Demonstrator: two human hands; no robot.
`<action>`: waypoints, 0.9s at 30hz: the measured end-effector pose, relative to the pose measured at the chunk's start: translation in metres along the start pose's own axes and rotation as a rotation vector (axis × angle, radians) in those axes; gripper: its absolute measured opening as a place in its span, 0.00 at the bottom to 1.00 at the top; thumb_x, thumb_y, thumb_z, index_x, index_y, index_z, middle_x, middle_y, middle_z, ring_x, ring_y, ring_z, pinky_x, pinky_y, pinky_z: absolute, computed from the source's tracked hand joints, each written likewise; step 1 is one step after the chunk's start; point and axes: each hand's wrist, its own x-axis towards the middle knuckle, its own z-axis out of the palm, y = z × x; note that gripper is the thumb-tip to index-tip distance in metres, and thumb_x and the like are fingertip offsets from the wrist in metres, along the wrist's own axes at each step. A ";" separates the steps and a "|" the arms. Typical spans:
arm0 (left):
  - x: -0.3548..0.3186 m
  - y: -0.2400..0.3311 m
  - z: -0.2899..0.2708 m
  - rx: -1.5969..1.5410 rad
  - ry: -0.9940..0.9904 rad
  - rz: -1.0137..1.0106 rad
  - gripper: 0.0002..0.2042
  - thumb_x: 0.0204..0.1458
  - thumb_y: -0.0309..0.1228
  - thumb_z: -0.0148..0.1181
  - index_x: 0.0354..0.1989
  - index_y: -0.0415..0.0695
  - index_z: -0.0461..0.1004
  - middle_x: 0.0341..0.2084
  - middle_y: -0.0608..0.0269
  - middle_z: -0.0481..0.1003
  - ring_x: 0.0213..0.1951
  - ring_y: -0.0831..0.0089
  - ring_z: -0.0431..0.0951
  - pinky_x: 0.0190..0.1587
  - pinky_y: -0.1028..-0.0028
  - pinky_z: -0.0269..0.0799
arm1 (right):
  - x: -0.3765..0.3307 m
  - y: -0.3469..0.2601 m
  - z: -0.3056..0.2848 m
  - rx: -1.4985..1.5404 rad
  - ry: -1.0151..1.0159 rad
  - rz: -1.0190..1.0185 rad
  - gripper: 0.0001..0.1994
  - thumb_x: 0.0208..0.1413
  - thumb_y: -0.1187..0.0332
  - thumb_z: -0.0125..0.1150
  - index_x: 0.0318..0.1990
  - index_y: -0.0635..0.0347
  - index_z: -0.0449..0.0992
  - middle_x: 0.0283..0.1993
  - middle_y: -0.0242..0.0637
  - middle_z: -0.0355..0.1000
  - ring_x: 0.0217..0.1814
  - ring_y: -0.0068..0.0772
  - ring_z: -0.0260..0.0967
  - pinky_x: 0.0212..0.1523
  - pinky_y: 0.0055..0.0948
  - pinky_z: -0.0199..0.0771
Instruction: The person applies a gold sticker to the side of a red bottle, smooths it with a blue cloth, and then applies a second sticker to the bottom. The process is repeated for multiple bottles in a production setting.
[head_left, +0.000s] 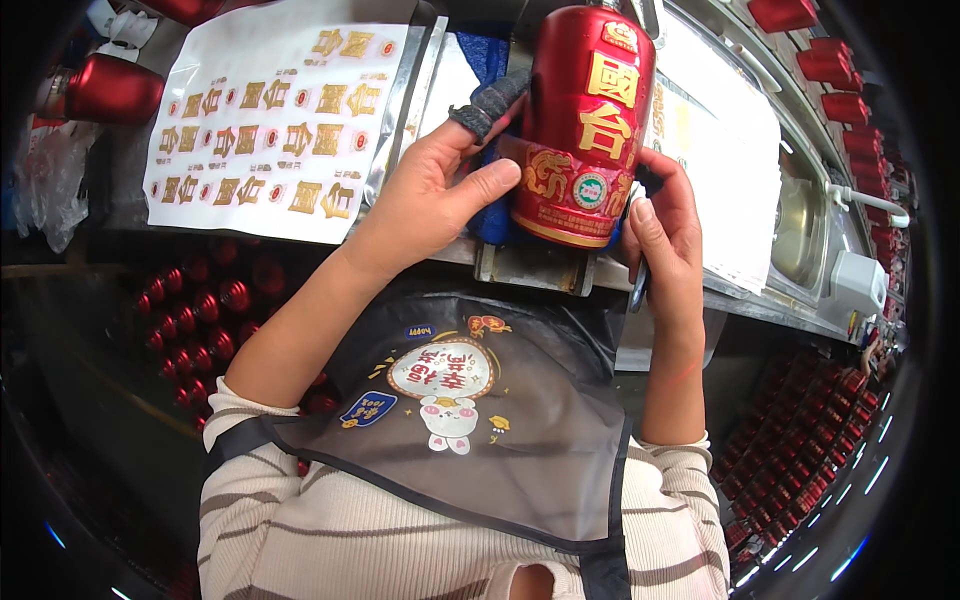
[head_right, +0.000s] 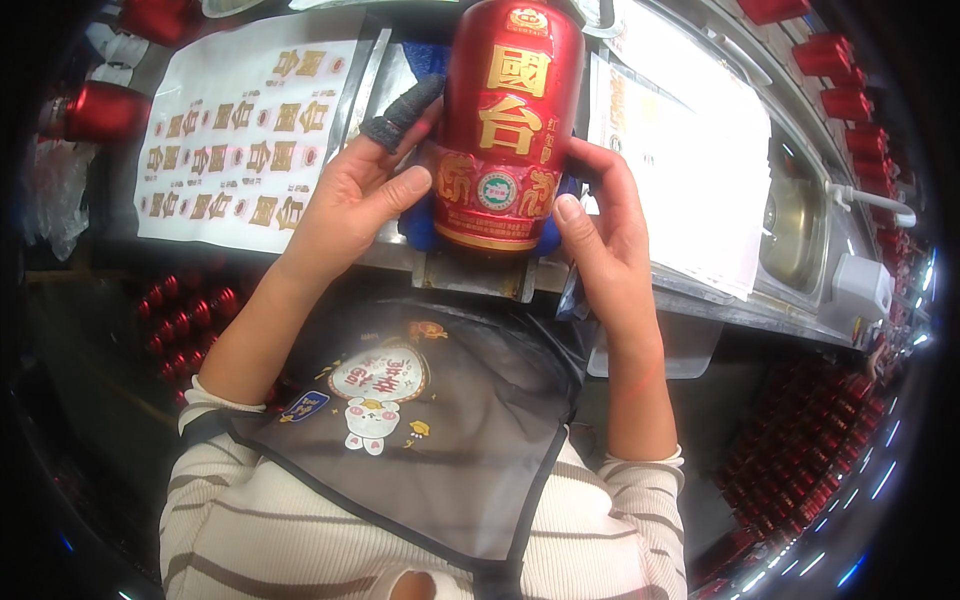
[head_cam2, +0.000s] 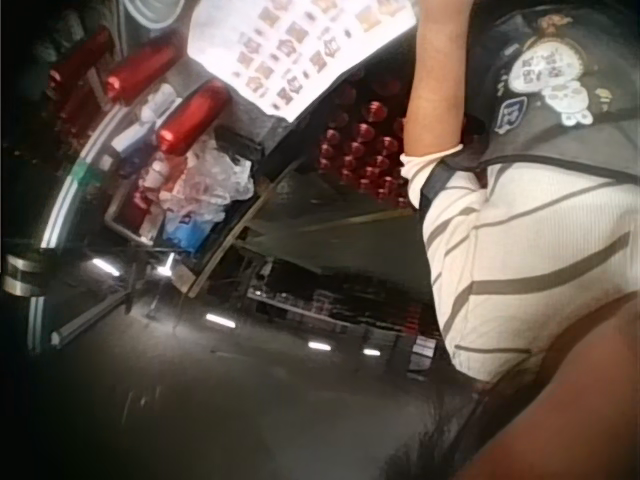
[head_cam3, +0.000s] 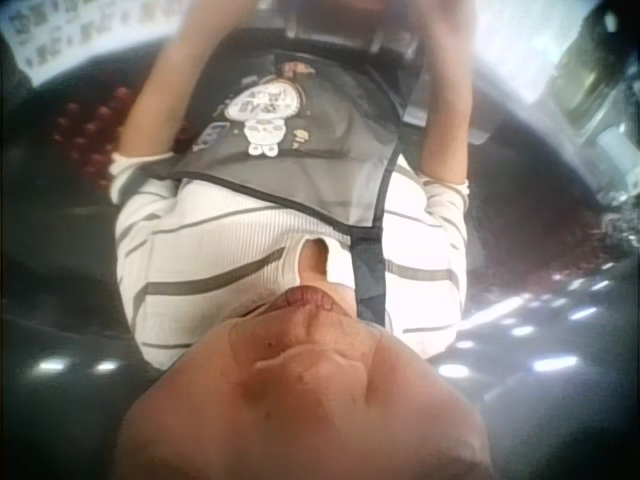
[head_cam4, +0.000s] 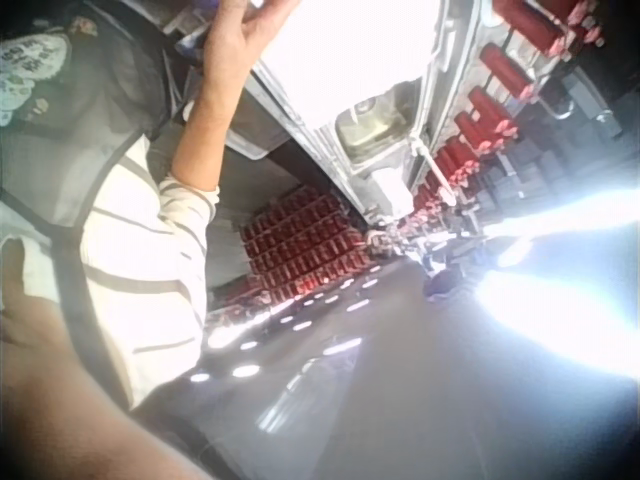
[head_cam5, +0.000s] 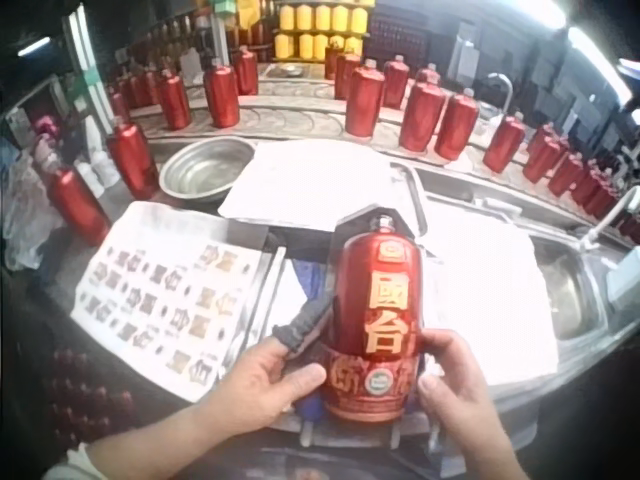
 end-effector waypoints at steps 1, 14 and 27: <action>0.000 0.000 0.001 0.030 -0.016 0.007 0.34 0.56 0.30 0.67 0.69 0.37 0.58 0.61 0.59 0.68 0.62 0.73 0.66 0.66 0.71 0.60 | 0.000 0.001 0.001 -0.005 0.002 -0.005 0.30 0.59 0.63 0.64 0.64 0.65 0.60 0.56 0.36 0.66 0.29 0.10 0.59 0.27 0.14 0.58; 0.003 -0.002 -0.006 0.293 -0.104 0.095 0.42 0.52 0.34 0.70 0.73 0.39 0.52 0.67 0.53 0.61 0.69 0.65 0.58 0.70 0.65 0.51 | 0.003 -0.003 -0.006 0.006 -0.013 0.021 0.26 0.57 0.67 0.67 0.61 0.66 0.66 0.58 0.40 0.67 0.45 0.18 0.71 0.42 0.16 0.72; 0.012 0.008 0.019 0.397 0.044 0.151 0.39 0.52 0.41 0.71 0.67 0.35 0.60 0.59 0.51 0.70 0.60 0.67 0.70 0.63 0.67 0.63 | 0.002 0.006 -0.021 0.018 0.046 0.147 0.08 0.59 0.73 0.62 0.45 0.62 0.75 0.32 0.22 0.69 0.25 0.04 0.57 0.25 0.12 0.52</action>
